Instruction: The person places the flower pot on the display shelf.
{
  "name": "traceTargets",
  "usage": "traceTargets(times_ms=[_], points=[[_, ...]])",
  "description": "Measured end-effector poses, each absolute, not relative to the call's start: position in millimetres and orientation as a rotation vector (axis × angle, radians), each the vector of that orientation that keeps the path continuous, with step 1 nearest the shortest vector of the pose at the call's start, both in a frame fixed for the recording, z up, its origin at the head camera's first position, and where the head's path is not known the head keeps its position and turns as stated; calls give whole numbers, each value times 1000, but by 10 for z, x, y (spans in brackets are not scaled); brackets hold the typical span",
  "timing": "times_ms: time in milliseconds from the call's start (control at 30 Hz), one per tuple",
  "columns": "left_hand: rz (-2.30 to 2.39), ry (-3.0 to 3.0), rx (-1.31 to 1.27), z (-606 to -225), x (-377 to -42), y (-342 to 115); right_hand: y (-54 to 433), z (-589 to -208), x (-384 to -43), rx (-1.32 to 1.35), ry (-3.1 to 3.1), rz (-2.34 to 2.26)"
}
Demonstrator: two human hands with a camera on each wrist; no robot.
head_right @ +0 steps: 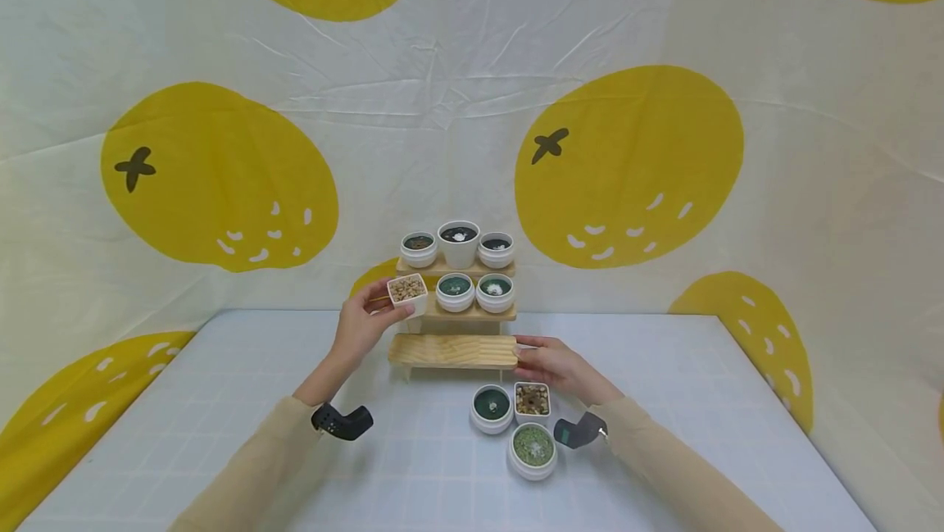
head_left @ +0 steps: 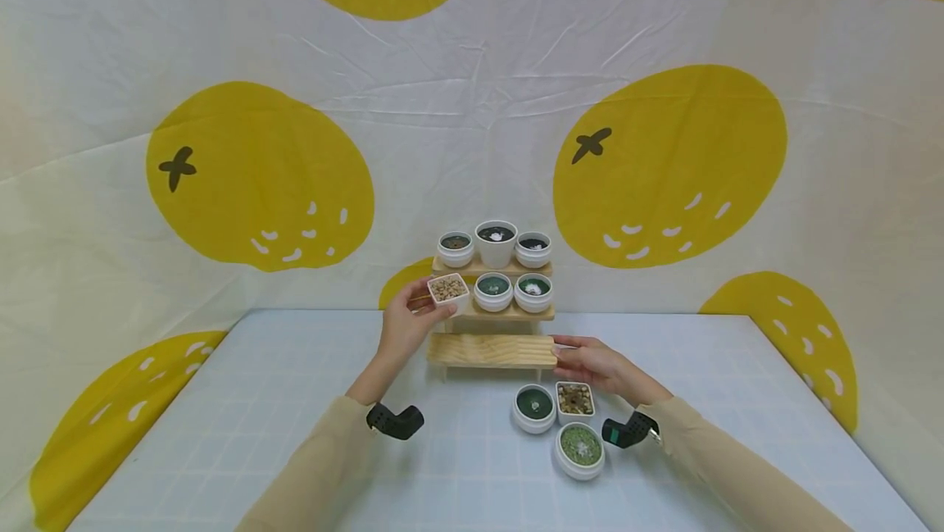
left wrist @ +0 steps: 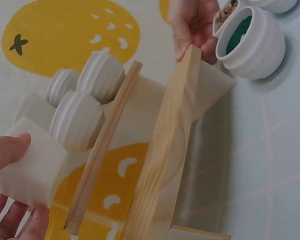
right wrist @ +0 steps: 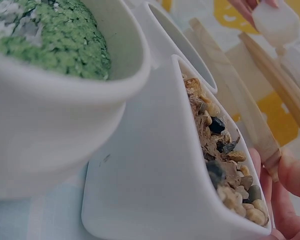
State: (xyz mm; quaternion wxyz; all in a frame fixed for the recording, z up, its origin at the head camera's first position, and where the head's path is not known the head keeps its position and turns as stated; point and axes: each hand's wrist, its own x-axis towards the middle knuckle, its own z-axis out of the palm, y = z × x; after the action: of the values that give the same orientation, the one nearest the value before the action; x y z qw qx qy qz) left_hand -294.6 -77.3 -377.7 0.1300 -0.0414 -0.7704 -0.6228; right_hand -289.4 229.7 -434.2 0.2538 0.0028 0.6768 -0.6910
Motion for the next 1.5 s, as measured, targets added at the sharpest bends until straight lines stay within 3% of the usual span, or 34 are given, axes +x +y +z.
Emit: traceTargets(times_ms=[600,1500], points=[[-1814,-2338,-134,-3873,-3116,-868,2267,-4354,-2870,-12,1809,-1888],[-1795,-2168,-170,-4032,-3080,-726,2297,-4354,-2917,7,1839,-1881]])
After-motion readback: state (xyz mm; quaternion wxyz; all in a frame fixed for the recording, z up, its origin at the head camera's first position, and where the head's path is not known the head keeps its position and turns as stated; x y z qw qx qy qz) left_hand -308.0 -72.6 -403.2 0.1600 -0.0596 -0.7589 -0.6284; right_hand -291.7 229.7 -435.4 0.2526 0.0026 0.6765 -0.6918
